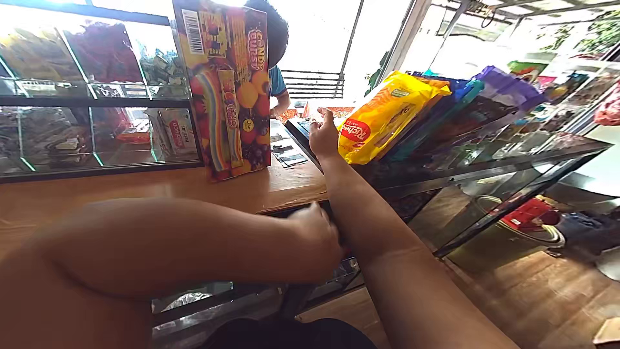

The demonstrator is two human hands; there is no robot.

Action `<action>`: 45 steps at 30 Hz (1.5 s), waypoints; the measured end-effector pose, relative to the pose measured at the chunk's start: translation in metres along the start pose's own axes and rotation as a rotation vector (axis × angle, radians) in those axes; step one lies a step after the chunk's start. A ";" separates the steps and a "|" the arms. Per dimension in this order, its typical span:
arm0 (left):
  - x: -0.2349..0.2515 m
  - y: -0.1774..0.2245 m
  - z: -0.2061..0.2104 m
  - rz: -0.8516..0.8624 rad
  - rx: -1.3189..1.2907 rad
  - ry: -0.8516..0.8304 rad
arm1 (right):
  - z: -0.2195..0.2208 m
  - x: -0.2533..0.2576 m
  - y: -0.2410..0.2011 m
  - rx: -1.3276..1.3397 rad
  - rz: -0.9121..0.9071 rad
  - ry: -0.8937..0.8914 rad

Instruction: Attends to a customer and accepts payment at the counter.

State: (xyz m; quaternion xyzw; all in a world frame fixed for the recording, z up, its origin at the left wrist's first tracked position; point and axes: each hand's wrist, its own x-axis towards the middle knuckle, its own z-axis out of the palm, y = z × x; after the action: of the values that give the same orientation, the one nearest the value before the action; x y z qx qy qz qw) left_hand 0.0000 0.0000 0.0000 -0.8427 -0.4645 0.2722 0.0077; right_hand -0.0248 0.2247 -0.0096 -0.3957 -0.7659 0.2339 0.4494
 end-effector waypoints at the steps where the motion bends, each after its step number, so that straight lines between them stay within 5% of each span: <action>1: -0.004 0.005 0.010 0.160 -0.005 0.068 | 0.000 0.001 0.000 -0.011 0.000 -0.008; 5: -0.002 0.009 0.048 0.572 -0.091 0.217 | -0.002 0.005 0.004 -0.094 0.037 -0.097; 8: 0.016 -0.010 0.070 0.494 -0.061 0.178 | 0.006 0.017 0.025 -0.194 0.038 -0.276; 11: 0.026 -0.030 0.070 0.282 -0.087 -0.034 | 0.016 0.025 0.040 -0.273 0.061 -0.457; 19: 0.019 -0.030 0.046 0.202 -0.160 -0.221 | 0.011 0.019 0.036 -0.304 0.130 -0.435; 30: 0.027 -0.035 0.067 0.200 -0.105 -0.096 | 0.013 0.016 0.028 -0.515 0.218 -0.541; 45: 0.025 -0.039 0.064 0.194 -0.142 -0.093 | 0.012 0.018 0.034 -0.467 0.192 -0.565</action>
State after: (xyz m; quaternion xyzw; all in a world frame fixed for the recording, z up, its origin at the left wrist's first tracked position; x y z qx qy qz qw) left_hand -0.0495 0.0262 -0.0560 -0.8685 -0.3986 0.2770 -0.1000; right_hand -0.0270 0.2592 -0.0305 -0.4775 -0.8518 0.1939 0.0943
